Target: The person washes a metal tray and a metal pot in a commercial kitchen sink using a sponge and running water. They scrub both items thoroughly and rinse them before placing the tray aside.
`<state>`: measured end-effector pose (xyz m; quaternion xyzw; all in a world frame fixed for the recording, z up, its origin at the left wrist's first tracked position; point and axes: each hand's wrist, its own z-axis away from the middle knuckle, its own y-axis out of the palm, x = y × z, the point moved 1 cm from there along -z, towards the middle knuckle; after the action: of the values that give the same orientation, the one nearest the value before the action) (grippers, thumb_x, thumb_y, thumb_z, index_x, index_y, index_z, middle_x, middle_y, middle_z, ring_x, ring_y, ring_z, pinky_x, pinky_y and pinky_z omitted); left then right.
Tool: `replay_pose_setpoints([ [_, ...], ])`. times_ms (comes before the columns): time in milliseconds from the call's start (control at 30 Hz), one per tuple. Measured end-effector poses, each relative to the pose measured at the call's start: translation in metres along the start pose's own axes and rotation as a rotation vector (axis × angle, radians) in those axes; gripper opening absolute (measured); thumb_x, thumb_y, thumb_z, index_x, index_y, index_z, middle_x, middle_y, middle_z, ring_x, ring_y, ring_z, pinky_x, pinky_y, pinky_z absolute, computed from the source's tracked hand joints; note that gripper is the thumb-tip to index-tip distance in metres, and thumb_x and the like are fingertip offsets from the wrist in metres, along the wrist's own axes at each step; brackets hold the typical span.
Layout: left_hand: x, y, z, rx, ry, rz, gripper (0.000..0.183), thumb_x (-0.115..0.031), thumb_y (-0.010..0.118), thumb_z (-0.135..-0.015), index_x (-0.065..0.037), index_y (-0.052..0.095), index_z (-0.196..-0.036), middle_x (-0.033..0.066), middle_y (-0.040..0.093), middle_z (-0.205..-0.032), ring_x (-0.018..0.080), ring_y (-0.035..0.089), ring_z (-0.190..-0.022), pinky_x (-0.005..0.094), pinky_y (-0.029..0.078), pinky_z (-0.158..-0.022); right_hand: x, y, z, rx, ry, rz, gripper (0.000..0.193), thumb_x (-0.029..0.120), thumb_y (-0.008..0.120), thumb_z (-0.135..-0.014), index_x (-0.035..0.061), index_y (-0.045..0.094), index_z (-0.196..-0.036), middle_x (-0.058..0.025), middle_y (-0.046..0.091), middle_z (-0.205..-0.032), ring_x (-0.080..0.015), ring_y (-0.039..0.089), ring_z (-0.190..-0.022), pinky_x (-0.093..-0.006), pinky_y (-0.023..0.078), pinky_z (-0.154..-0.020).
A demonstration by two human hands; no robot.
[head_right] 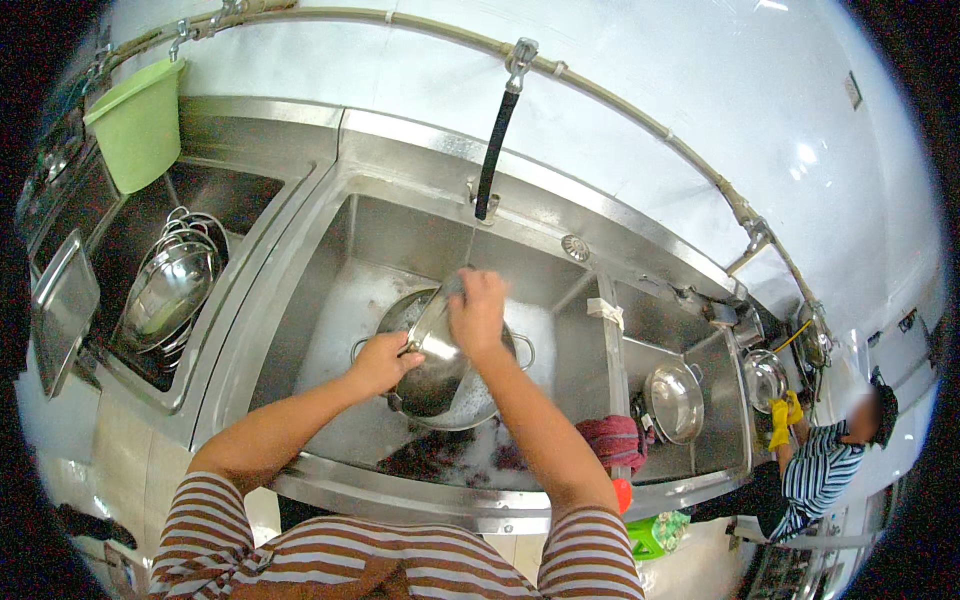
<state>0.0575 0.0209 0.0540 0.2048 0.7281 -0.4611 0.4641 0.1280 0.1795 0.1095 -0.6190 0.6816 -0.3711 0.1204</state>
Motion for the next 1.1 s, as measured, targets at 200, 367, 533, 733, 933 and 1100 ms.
replay_pose_setpoints([
  [200,-0.005,-0.007,0.001,-0.043,0.02,-0.022,0.027,-0.023,0.064,-0.076,0.001,0.053,-0.079,0.0206,0.059,-0.074,0.0372,0.057,-0.072,0.0423,0.043,-0.064,0.036,-0.013,0.024,0.2,-0.174,-0.066,0.033,0.007,0.063,-0.065,0.0044,0.057,-0.097,-0.0156,0.053,-0.093,-0.0349,0.048,-0.091,-0.0426,0.038,-0.077],
  [367,-0.006,0.002,0.002,0.017,0.033,0.1,0.025,-0.022,0.063,-0.077,0.001,0.056,-0.084,0.0195,0.06,-0.076,0.0352,0.058,-0.073,0.0398,0.044,-0.065,-0.074,0.02,-0.022,0.18,0.413,-0.092,0.032,0.015,0.069,-0.069,-0.001,0.06,-0.095,-0.0182,0.061,-0.086,-0.0308,0.059,-0.081,-0.0347,0.046,-0.073],
  [533,-0.006,-0.004,0.001,0.0,0.059,-0.001,0.023,-0.02,0.063,-0.077,-0.001,0.057,-0.087,0.0185,0.06,-0.079,0.0324,0.058,-0.074,0.0386,0.044,-0.067,-0.12,0.044,-0.037,0.221,0.672,-0.177,0.032,0.015,0.072,-0.069,-0.0022,0.06,-0.093,-0.0143,0.064,-0.087,-0.0207,0.061,-0.078,-0.0324,0.046,-0.069],
  [733,-0.002,-0.007,-0.001,0.035,-0.029,-0.021,0.023,-0.02,0.064,-0.076,-0.002,0.058,-0.09,0.016,0.062,-0.081,0.0287,0.06,-0.076,0.0369,0.045,-0.068,-0.106,0.04,-0.038,0.24,0.545,-0.115,0.029,0.013,0.07,-0.069,0.0002,0.06,-0.093,-0.0159,0.063,-0.086,-0.0277,0.059,-0.075,-0.0335,0.046,-0.069],
  [933,0.011,-0.011,-0.008,0.04,-0.08,0.031,0.023,-0.02,0.064,-0.075,0.0,0.057,-0.086,0.0194,0.06,-0.078,0.034,0.058,-0.074,0.0383,0.045,-0.067,0.004,0.004,0.004,0.02,-0.173,-0.246,0.036,-0.004,0.053,-0.061,0.0042,0.06,-0.095,-0.0142,0.059,-0.091,-0.0339,0.052,-0.09,-0.041,0.041,-0.081],
  [1100,0.023,-0.014,-0.011,0.027,-0.015,0.086,0.019,-0.011,0.06,-0.072,0.001,0.057,-0.085,0.0193,0.06,-0.081,0.0285,0.059,-0.075,0.0367,0.044,-0.068,0.049,-0.011,0.053,0.064,-0.3,-0.242,0.042,-0.007,0.05,-0.057,0.0053,0.057,-0.096,-0.01,0.056,-0.096,-0.0308,0.051,-0.091,-0.0426,0.038,-0.08],
])
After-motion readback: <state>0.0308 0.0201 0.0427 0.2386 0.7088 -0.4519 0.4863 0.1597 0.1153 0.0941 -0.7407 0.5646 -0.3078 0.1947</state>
